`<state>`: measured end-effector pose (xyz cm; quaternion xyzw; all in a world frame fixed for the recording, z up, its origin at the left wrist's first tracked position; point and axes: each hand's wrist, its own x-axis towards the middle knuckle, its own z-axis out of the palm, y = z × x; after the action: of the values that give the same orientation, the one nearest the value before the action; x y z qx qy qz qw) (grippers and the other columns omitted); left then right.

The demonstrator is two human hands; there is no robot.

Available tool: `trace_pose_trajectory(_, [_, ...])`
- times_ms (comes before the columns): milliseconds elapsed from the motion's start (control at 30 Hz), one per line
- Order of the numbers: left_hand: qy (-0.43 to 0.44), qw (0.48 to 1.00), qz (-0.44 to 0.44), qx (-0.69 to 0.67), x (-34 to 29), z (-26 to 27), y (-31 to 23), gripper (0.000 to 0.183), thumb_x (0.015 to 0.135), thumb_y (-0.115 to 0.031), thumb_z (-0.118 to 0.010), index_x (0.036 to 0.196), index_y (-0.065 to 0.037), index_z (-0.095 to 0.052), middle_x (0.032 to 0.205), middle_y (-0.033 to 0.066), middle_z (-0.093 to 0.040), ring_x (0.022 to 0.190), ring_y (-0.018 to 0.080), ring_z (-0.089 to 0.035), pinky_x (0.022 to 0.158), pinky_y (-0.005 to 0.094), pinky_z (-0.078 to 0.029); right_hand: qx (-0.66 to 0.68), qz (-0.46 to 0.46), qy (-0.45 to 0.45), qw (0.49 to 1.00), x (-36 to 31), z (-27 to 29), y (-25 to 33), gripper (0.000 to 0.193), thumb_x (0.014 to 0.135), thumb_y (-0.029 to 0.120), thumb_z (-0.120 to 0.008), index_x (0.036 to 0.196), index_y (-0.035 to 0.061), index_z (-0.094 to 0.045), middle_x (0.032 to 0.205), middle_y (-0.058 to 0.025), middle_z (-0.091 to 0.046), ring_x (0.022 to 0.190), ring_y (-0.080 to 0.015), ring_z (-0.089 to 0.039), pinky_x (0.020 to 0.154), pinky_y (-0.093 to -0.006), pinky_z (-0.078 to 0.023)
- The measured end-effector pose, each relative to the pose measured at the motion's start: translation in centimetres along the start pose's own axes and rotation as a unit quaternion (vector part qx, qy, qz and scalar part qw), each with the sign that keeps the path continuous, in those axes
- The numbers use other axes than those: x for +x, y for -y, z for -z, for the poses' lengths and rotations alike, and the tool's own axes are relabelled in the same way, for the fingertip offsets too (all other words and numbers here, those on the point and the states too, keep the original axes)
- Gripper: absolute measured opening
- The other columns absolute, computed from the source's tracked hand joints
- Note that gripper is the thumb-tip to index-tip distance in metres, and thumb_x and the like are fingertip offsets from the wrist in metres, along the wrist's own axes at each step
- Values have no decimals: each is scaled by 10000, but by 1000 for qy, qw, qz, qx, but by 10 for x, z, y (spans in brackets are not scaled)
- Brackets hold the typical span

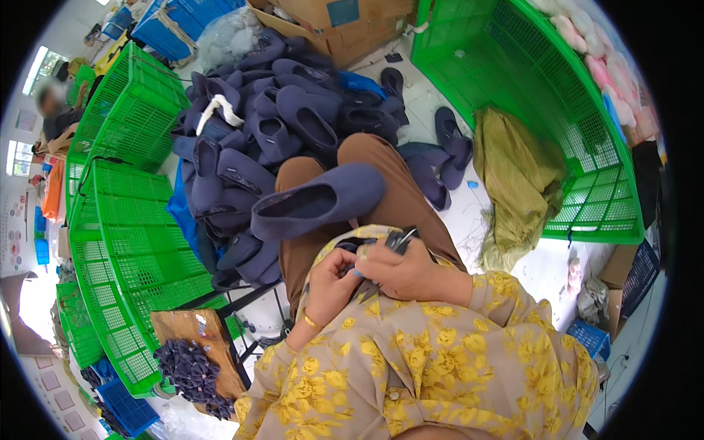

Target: The person sits on the floor and uses a small blue tool to trim loose threads and fabric from the edges of dark blue slippers. They handle the slippers one at a time, rotating them to access different areas, and place the trimmed slippers into a green basket.

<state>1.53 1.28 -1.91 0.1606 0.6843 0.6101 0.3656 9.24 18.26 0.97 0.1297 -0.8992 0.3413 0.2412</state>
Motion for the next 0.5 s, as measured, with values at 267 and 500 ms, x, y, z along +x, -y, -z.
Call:
trace_pose_trajectory(267, [-11, 991, 67, -114, 8, 11, -29, 161, 952, -70, -592, 1078, 27, -619, 785, 77, -652, 630, 108, -619, 600, 265, -565, 637, -372, -157, 656, 26, 70, -19, 161, 1012, 238, -528, 1069, 88, -517, 728, -40, -584, 415, -65, -385, 393, -243, -295])
trace_pose_trajectory(500, [-27, 1000, -2, 3, 25, 26, -37, 110, 962, -80, -580, 1004, 16, -615, 738, 42, -633, 592, 81, -583, 549, 213, -512, 544, -223, -389, 709, 12, 221, -91, 139, 989, 96, -502, 1064, -20, -506, 736, -4, -445, 599, -105, -421, 675, -263, -477])
